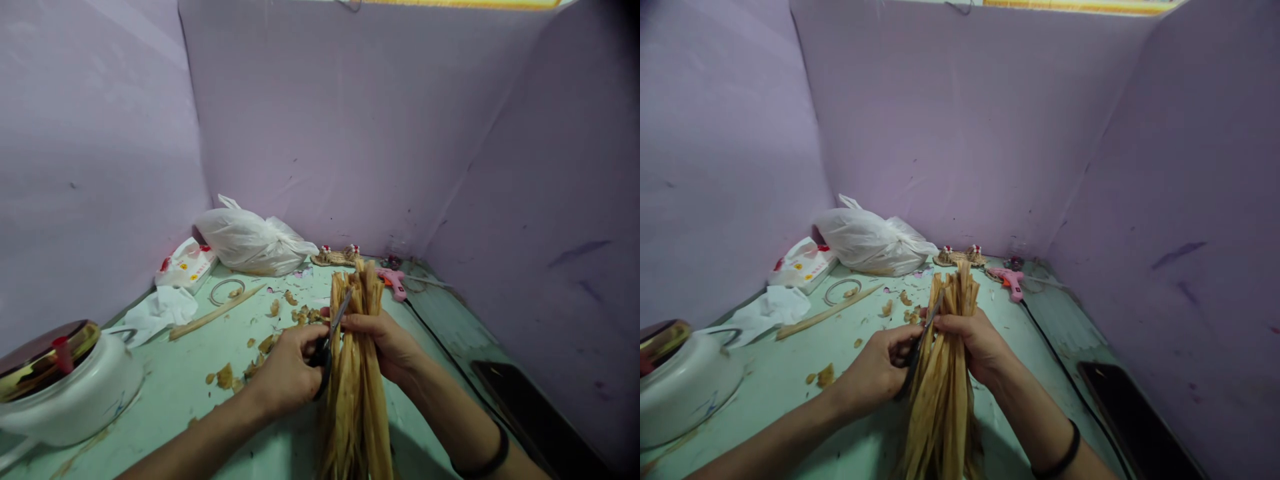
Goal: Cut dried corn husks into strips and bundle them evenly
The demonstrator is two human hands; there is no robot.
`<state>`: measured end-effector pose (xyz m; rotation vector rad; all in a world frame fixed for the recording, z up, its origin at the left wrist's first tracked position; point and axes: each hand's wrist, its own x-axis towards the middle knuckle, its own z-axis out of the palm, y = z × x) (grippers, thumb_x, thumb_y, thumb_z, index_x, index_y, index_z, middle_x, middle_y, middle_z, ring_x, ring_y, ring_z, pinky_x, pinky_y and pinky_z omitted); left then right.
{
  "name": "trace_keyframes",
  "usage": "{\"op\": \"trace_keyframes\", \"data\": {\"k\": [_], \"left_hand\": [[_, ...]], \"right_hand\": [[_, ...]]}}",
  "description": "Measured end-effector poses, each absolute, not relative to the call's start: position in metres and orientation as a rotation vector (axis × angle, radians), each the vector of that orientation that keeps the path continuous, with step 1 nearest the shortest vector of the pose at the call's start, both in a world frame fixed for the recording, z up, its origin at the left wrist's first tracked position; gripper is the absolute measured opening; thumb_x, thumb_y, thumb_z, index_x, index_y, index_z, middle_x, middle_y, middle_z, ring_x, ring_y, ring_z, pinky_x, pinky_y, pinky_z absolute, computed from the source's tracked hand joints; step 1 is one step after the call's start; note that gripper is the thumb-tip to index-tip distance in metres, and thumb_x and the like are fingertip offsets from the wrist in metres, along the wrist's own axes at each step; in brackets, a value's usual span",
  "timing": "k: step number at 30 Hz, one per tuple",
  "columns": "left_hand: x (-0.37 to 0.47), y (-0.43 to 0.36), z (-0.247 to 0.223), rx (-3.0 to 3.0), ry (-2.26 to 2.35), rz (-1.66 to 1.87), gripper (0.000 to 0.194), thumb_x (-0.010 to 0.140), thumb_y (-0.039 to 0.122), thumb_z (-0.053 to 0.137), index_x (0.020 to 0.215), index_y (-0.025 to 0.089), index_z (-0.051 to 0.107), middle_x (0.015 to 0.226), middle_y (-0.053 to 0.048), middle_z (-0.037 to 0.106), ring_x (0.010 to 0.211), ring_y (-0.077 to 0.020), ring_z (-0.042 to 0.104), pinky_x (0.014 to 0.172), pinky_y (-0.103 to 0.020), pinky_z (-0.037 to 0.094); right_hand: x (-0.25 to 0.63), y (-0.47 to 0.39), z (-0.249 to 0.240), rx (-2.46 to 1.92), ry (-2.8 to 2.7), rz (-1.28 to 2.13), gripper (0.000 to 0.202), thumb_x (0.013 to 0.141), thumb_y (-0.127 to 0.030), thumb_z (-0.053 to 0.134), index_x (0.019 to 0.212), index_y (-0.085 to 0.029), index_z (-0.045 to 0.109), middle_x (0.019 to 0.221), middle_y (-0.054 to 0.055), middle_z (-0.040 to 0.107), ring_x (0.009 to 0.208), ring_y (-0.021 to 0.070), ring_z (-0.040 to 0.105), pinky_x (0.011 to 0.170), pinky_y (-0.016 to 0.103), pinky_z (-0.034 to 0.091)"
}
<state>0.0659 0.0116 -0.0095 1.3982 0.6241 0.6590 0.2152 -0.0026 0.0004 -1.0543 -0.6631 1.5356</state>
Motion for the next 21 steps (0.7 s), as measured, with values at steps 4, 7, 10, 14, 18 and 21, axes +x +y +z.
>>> {"op": "trace_keyframes", "data": {"k": [4, 7, 10, 14, 18, 21], "left_hand": [[0.065, 0.012, -0.012, 1.430, 0.608, 0.651, 0.022, 0.059, 0.007, 0.063, 0.079, 0.014, 0.066, 0.072, 0.000, 0.064, 0.069, -0.0127, 0.058, 0.064, -0.021, 0.043], [0.056, 0.019, -0.003, 1.452, 0.724, 0.683, 0.024, 0.058, 0.010, 0.065, 0.082, 0.014, 0.063, 0.061, 0.002, 0.059, 0.057, -0.0103, 0.053, 0.055, -0.021, 0.041], [0.043, 0.031, 0.010, 1.355, 0.927, 0.839, 0.037, 0.057, 0.020, 0.069, 0.091, 0.014, 0.055, 0.053, 0.005, 0.054, 0.044, -0.0075, 0.046, 0.043, -0.019, 0.034], [0.037, 0.038, 0.016, 1.265, 0.969, 0.886, 0.046, 0.058, 0.031, 0.071, 0.096, 0.015, 0.051, 0.052, 0.004, 0.055, 0.043, -0.0087, 0.048, 0.037, -0.016, 0.026], [0.048, 0.029, 0.009, 1.139, 0.911, 0.857, 0.053, 0.047, 0.020, 0.075, 0.093, 0.016, 0.048, 0.058, 0.004, 0.057, 0.046, -0.0082, 0.050, 0.040, -0.017, 0.034], [0.052, 0.026, 0.007, 1.087, 0.881, 0.878, 0.054, 0.043, 0.009, 0.072, 0.089, 0.017, 0.046, 0.059, 0.005, 0.058, 0.049, -0.0091, 0.052, 0.046, -0.020, 0.042]], "right_hand": [[0.218, -0.003, 0.000, -1.013, -0.693, 1.600, 0.021, 0.048, -0.015, 0.069, 0.069, -0.012, 0.068, 0.065, 0.005, 0.068, 0.057, 0.0161, 0.061, 0.062, 0.029, 0.050], [0.222, -0.002, 0.000, -1.047, -0.727, 1.554, 0.021, 0.049, -0.017, 0.070, 0.069, -0.013, 0.066, 0.061, 0.003, 0.066, 0.052, 0.0154, 0.059, 0.057, 0.030, 0.049], [0.224, -0.004, 0.003, -1.095, -0.820, 1.490, 0.031, 0.049, -0.015, 0.071, 0.079, -0.015, 0.064, 0.065, 0.001, 0.065, 0.054, 0.0156, 0.058, 0.056, 0.030, 0.048], [0.214, -0.009, 0.009, -1.183, -1.069, 1.442, 0.036, 0.048, -0.012, 0.069, 0.083, -0.015, 0.066, 0.074, 0.001, 0.066, 0.065, 0.0161, 0.058, 0.061, 0.027, 0.045], [0.198, -0.013, 0.011, -1.323, -1.271, 1.334, 0.023, 0.051, -0.014, 0.067, 0.074, -0.014, 0.066, 0.068, -0.001, 0.062, 0.063, 0.0138, 0.053, 0.061, 0.025, 0.042], [0.195, -0.014, 0.011, -1.342, -1.296, 1.309, 0.024, 0.054, -0.019, 0.070, 0.078, -0.013, 0.066, 0.071, 0.000, 0.062, 0.067, 0.0142, 0.054, 0.065, 0.026, 0.043]]}}
